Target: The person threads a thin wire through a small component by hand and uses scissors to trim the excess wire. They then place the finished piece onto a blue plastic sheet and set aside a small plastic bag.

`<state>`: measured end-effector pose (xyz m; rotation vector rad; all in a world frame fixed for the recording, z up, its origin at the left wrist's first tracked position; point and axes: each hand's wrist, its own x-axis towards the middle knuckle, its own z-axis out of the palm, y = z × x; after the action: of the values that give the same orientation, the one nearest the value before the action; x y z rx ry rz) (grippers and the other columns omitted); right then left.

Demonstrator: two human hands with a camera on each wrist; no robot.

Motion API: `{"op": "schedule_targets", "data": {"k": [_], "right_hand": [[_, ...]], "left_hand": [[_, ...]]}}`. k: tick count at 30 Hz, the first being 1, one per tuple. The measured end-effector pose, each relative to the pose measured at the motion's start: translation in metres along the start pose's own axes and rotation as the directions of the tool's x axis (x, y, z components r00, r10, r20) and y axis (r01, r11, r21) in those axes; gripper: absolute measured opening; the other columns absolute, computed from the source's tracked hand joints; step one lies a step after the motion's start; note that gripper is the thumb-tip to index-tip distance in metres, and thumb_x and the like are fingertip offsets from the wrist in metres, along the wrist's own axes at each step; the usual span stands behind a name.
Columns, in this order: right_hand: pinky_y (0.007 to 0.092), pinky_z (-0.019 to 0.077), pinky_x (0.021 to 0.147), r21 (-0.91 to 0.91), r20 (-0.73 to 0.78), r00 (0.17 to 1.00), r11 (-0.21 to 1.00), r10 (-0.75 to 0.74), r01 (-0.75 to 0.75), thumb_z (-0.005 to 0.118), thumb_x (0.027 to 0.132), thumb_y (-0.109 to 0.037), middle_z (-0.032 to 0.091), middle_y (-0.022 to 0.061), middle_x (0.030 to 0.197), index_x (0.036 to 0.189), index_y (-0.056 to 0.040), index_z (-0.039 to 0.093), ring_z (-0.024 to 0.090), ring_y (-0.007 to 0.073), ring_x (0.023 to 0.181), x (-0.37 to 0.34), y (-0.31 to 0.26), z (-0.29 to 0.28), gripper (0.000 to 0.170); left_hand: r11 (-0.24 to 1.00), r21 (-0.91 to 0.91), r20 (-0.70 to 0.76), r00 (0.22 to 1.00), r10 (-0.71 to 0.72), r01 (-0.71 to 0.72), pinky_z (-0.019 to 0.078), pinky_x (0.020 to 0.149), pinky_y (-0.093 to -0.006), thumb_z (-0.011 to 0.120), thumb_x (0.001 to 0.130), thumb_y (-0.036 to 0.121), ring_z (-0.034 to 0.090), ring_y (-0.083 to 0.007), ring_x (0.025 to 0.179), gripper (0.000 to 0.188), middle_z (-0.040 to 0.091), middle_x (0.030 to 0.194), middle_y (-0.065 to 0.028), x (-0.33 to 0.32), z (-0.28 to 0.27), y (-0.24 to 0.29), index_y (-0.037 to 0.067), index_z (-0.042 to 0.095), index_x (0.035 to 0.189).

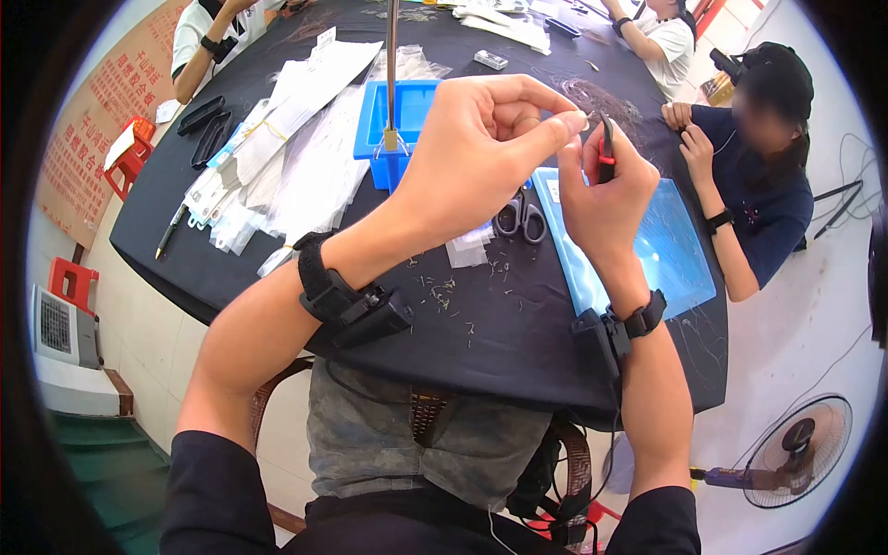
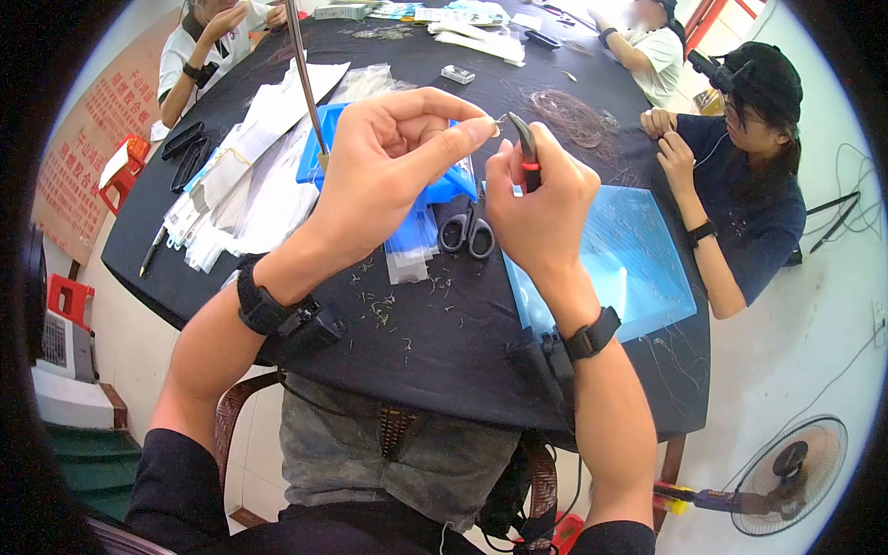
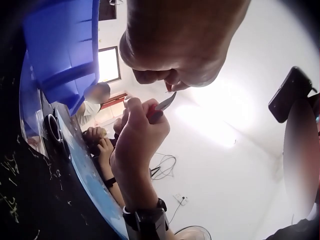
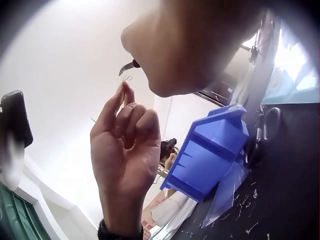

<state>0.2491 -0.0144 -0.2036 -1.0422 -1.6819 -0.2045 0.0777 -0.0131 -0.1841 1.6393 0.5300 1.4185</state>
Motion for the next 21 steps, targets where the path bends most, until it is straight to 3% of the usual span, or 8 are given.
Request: {"op": "schedule_targets", "data": {"k": [6, 8, 9, 10, 12, 21], "right_hand": [[0.0284, 0.0375, 0.05, 0.011, -0.009, 1.0, 1.0, -0.011, 0.011, 0.071, 0.084, -0.005, 0.05, 0.0029, 0.057, 0.078, -0.0026, 0.054, 0.048, 0.0122, 0.049, 0.0, 0.009, -0.001, 0.018], [0.0254, 0.0372, 0.053, 0.26, -0.069, 0.987, 0.958, 0.146, -0.124, 0.071, 0.089, -0.007, 0.055, -0.0009, 0.063, 0.081, -0.0031, 0.058, 0.049, 0.008, 0.054, 0.001, 0.008, -0.004, 0.016], [0.0215, 0.0367, 0.056, 0.405, -0.064, 0.986, 0.907, 0.155, -0.117, 0.068, 0.094, -0.009, 0.061, -0.0016, 0.071, 0.087, -0.0022, 0.064, 0.05, 0.0048, 0.06, 0.001, 0.017, -0.004, 0.011], [0.0215, 0.0367, 0.056, 0.407, -0.063, 0.986, 0.906, 0.154, -0.115, 0.068, 0.094, -0.009, 0.061, -0.0016, 0.071, 0.087, -0.0022, 0.064, 0.05, 0.0048, 0.06, 0.003, 0.013, -0.006, 0.011], [0.0198, 0.0368, 0.057, 0.66, 0.036, 0.982, 0.733, 0.184, -0.161, 0.067, 0.096, -0.008, 0.065, 0.0011, 0.077, 0.092, -0.0004, 0.069, 0.051, 0.0039, 0.062, 0.007, 0.004, -0.011, 0.009], [0.0181, 0.0368, 0.061, 0.594, 0.049, 0.98, 0.784, 0.191, -0.182, 0.073, 0.094, -0.007, 0.067, -0.0021, 0.086, 0.099, -0.0001, 0.073, 0.052, 0.0012, 0.071, 0.007, 0.003, -0.008, 0.009]], "left_hand": [[0.999, -0.032, -0.018, 0.999, -0.036, 0.035, 0.0281, 0.053, -0.0194, 0.072, 0.097, 0.011, 0.041, 0.0018, 0.059, 0.019, 0.052, 0.066, 0.01, 0.002, -0.002, -0.002, -0.004, 0.073, 0.109], [0.999, -0.006, -0.021, 0.998, -0.052, 0.052, 0.0286, 0.053, -0.0201, 0.072, 0.097, 0.011, 0.041, 0.001, 0.059, 0.019, 0.053, 0.066, 0.0093, 0.002, -0.002, -0.004, -0.004, 0.073, 0.109], [0.999, -0.005, -0.022, 0.998, -0.052, 0.052, 0.0286, 0.053, -0.0201, 0.072, 0.097, 0.011, 0.041, 0.001, 0.059, 0.019, 0.053, 0.066, 0.0093, 0.003, -0.003, -0.005, -0.004, 0.073, 0.109], [0.999, -0.024, -0.017, 0.999, -0.049, 0.048, 0.0287, 0.053, -0.0205, 0.072, 0.097, 0.011, 0.04, 0.0003, 0.059, 0.019, 0.054, 0.066, 0.0086, 0.003, -0.003, -0.007, -0.004, 0.073, 0.108], [0.998, -0.041, -0.012, 0.999, -0.047, 0.046, 0.0288, 0.053, -0.0209, 0.071, 0.097, 0.011, 0.04, -0.0004, 0.059, 0.019, 0.055, 0.067, 0.0079, 0.004, -0.003, -0.006, -0.004, 0.073, 0.108], [0.984, -0.138, 0.006, 0.994, -0.111, 0.111, 0.028, 0.054, -0.0216, 0.071, 0.098, 0.013, 0.039, -0.0015, 0.06, 0.02, 0.057, 0.068, 0.0066, 0.004, -0.001, -0.007, -0.005, 0.071, 0.108]]}}
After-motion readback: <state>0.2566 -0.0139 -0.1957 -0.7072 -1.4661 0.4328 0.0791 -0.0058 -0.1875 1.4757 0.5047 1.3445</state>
